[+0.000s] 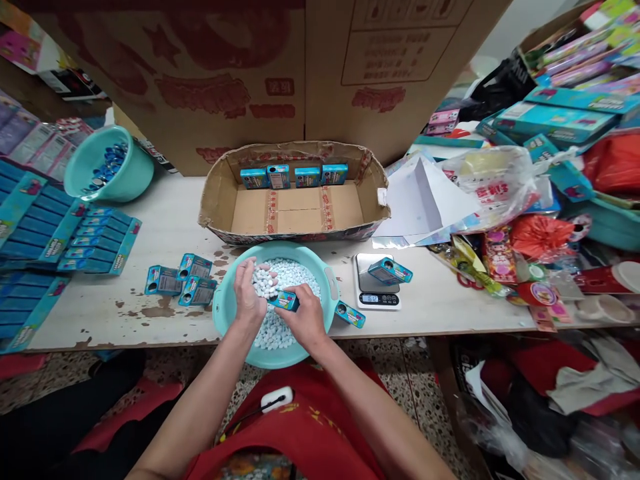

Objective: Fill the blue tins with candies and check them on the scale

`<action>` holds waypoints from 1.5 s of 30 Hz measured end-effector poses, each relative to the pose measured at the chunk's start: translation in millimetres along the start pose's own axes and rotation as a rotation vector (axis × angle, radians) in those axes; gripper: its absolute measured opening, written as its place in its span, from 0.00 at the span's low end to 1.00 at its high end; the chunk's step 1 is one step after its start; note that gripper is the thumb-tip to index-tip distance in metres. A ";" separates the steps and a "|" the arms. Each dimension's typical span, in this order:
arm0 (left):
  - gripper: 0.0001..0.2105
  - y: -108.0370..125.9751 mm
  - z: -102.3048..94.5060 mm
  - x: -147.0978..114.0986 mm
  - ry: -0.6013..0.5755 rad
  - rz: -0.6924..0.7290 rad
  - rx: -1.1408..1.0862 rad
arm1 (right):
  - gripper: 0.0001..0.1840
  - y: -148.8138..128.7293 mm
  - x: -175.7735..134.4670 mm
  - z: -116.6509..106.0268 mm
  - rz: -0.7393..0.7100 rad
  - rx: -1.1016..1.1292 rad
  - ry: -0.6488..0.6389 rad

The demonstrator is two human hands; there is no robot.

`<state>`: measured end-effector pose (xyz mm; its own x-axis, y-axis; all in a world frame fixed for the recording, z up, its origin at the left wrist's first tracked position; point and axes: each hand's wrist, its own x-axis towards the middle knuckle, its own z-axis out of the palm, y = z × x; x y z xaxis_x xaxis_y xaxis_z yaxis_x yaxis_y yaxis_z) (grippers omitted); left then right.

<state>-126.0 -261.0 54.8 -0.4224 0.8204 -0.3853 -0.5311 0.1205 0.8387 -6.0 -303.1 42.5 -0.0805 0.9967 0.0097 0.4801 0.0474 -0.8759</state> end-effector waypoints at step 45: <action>0.08 22.3 42.0 -31.8 0.006 0.151 -0.084 | 0.17 -8.7 2.7 -21.5 -0.051 0.268 0.092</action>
<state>-93.5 -260.9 101.9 -0.5061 0.8223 -0.2600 -0.5209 -0.0512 0.8521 8.4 -299.4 60.6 -0.0135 0.9958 0.0900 0.2283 0.0907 -0.9694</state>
